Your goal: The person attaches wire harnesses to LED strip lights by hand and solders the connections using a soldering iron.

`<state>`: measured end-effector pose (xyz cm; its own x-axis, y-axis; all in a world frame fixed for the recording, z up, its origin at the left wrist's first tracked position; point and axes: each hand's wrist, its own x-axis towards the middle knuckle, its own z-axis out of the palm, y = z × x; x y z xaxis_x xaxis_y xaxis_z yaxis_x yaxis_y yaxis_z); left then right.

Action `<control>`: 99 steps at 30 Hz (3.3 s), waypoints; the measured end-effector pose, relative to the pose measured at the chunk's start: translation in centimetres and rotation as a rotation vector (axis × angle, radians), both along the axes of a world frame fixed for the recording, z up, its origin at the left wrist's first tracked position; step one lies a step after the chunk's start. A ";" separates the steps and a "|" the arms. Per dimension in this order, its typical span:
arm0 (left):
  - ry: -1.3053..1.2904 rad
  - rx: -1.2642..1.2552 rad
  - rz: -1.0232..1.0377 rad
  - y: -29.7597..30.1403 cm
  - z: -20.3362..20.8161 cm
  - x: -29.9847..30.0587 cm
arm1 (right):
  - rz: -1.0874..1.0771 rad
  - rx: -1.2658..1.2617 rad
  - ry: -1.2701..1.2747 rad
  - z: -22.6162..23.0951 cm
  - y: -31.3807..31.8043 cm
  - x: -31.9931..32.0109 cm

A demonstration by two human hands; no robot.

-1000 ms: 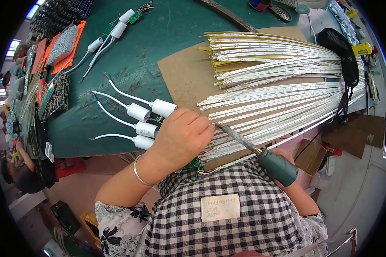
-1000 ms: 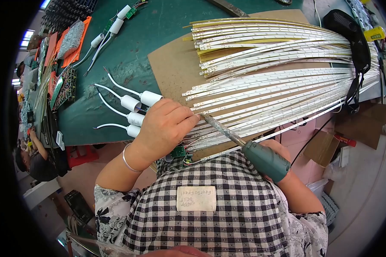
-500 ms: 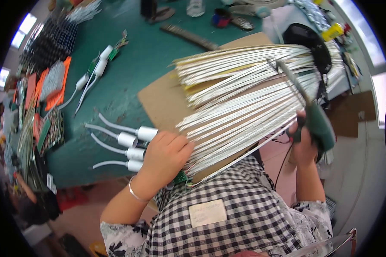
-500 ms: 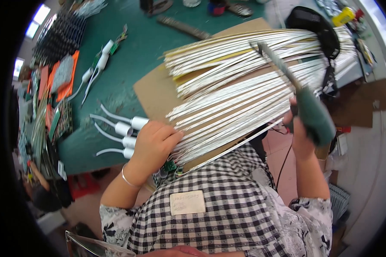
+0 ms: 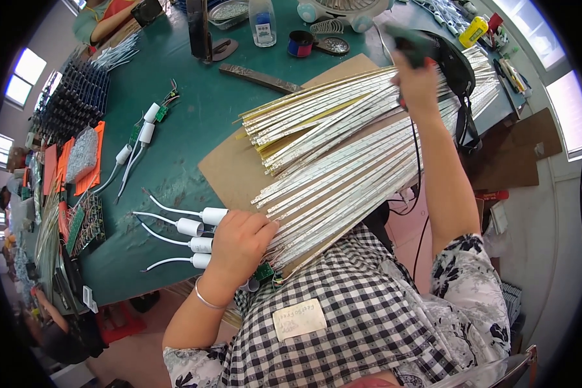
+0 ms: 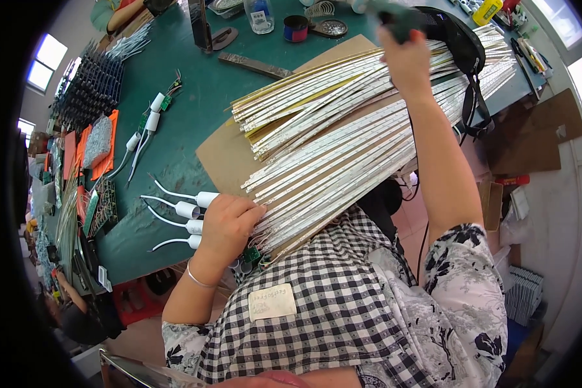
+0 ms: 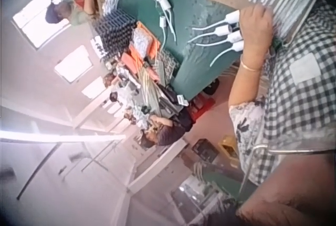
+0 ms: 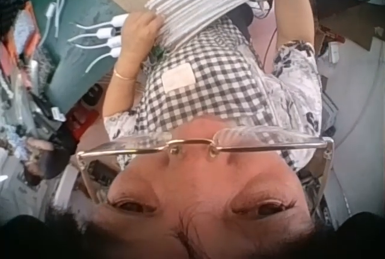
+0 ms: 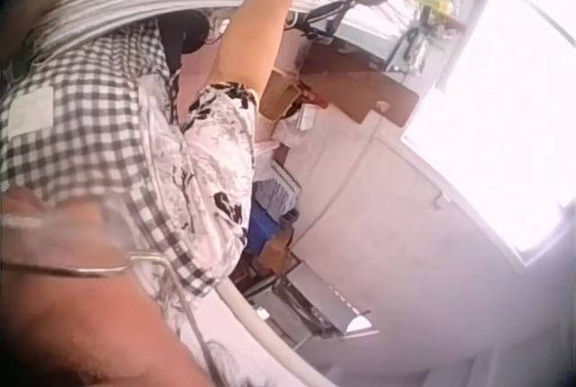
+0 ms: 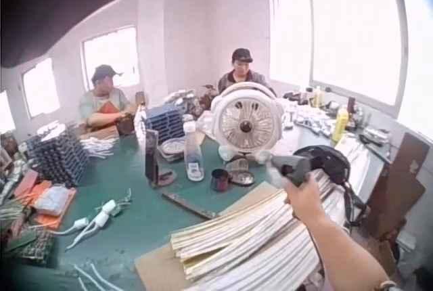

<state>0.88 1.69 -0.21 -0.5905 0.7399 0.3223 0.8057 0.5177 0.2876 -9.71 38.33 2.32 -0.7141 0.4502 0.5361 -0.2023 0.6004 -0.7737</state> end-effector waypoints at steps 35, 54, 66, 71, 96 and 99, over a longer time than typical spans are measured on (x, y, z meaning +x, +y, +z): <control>0.006 -0.054 0.002 -0.7 -0.6 -0.2 | 0.578 -1.034 -0.108 -6.3 -5.8 13.2; 0.014 -0.030 0.003 -0.8 -0.6 -0.1 | 0.583 -0.987 -0.101 -6.5 -5.7 13.3; -0.004 -0.007 -0.006 -0.9 -0.6 0.0 | 0.588 -0.994 -0.097 -6.5 -5.7 13.4; -0.034 0.008 -0.002 -1.0 -0.7 -0.1 | 0.565 -0.989 -0.110 -6.4 -5.7 13.3; 0.121 0.212 0.495 -6.9 1.6 -14.4 | 0.506 -1.057 -0.140 -6.0 -6.1 13.6; 0.190 0.123 0.620 -8.4 0.6 -20.4 | 0.518 -1.061 -0.131 -6.1 -6.0 13.4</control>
<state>-19.49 -6.69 0.41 -0.8199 0.2316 0.5236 0.4111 0.8747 0.2569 3.66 32.28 -3.83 -0.9636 0.2666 -0.0210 -0.1148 -0.4831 -0.8680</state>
